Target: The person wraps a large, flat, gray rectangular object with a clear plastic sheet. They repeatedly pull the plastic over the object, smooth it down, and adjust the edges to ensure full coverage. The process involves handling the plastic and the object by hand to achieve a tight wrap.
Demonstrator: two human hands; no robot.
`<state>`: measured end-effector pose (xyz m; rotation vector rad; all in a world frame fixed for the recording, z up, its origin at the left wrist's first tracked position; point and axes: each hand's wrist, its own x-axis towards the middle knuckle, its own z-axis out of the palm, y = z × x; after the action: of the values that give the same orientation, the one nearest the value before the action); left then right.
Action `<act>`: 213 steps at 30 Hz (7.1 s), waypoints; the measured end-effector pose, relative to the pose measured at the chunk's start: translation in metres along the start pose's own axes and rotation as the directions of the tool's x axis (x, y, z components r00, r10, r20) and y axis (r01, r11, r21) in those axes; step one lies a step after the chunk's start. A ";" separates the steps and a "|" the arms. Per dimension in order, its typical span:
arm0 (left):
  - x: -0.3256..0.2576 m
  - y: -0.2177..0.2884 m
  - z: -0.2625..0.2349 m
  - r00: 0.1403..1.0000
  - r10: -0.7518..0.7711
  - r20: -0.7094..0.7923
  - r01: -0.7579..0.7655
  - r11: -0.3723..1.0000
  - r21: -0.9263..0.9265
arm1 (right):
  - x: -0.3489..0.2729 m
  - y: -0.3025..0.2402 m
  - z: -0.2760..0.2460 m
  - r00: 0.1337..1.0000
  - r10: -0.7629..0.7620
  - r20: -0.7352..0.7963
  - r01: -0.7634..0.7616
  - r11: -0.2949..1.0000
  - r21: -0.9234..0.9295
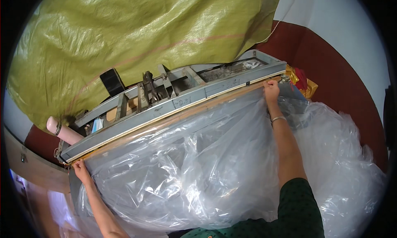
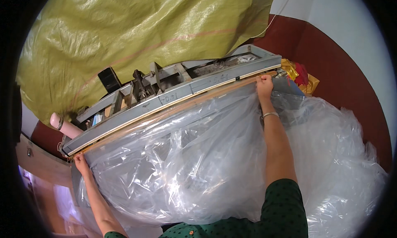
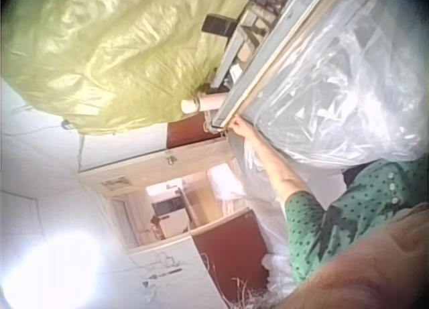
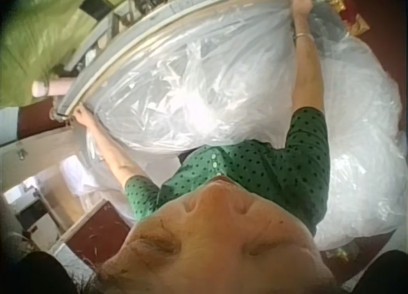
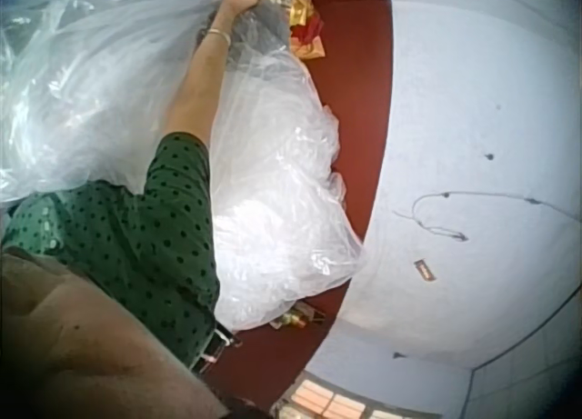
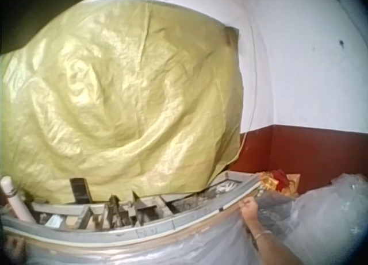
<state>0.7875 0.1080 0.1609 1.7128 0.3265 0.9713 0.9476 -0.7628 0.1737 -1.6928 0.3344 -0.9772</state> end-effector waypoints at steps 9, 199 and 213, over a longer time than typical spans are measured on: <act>-0.008 0.018 0.004 0.999 -0.049 -0.001 0.048 0.992 -0.121 | -0.003 -0.011 -0.004 0.999 0.052 -0.004 -0.052 0.994 0.097; -0.409 0.229 -0.047 0.803 -0.536 0.258 0.594 0.752 -0.285 | 0.028 0.035 -0.206 0.975 -0.105 0.196 0.221 0.558 -0.800; -0.045 0.350 -0.046 0.867 0.498 -0.003 -0.355 0.622 0.698 | 0.018 0.015 -0.192 0.952 -0.042 0.304 0.272 0.573 -0.773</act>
<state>0.6392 -0.0208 0.4579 2.4512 0.4504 1.5153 0.8198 -0.9078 0.1793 -2.7201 0.5135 -0.7417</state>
